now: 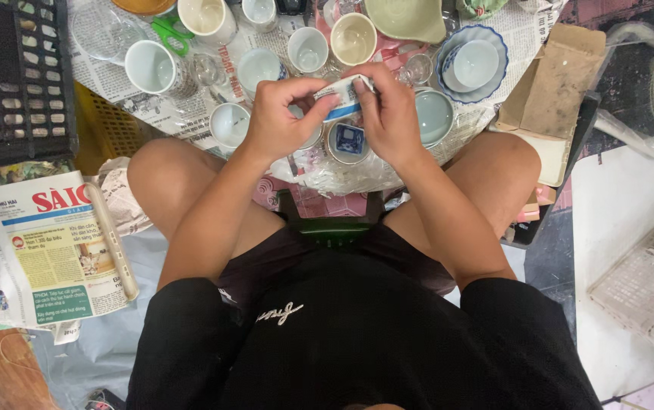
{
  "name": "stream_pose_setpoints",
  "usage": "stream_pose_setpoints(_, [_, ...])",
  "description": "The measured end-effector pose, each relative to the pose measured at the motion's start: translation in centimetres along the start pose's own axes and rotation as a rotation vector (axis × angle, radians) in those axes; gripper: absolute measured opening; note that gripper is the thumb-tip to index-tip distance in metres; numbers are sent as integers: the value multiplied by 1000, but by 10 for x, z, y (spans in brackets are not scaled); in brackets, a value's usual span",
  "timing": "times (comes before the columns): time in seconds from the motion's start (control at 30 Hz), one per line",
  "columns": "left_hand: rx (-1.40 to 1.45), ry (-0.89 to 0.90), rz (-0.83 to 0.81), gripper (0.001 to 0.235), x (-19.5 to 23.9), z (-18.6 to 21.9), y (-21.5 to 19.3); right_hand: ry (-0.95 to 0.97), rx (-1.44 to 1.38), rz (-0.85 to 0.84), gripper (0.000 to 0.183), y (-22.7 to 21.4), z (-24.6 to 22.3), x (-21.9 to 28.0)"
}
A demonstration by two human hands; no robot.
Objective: The person wraps small ceramic cups with newspaper and plastic wrap. They pick up a cup, fold newspaper around it, and secure it with plastic wrap, repeating the process for multiple cups.
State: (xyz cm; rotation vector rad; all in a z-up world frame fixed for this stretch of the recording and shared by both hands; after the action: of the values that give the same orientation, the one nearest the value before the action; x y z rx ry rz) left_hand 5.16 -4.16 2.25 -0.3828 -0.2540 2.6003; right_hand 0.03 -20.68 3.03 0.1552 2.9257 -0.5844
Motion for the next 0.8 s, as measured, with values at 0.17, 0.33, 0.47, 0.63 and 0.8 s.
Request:
stream_pose_setpoints(0.17, [30,0,-18,15,-1,1,0,-144,3,30,9,0,-8,2])
stream_pose_setpoints(0.33, [-74,115,-138,15,0,18,3,-123,32,13,12,-1,-4,4])
stream_pose_setpoints(0.47, [-87,148,-232,18,0,19,7,-119,58,-1,16,1,-1,4])
stream_pose_setpoints(0.63, [-87,141,-255,17,0,17,9,-141,93,17,16,1,0,6])
stream_pose_setpoints(0.8, [-32,16,-274,15,6,4,13,-101,106,19,16,2,10,7])
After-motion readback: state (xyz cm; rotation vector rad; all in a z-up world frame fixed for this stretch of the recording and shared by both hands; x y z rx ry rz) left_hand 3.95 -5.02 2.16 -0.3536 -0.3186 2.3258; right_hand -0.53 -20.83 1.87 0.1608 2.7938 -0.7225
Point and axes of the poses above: each hand's wrist, its own x-axis away from the middle knuckle, its own y-axis out of the palm, z = x × y, the point moved 7 cm from there along -x, towards the middle knuckle, and after that the axes turned 1 degree about -x, right-handed, at the moved point
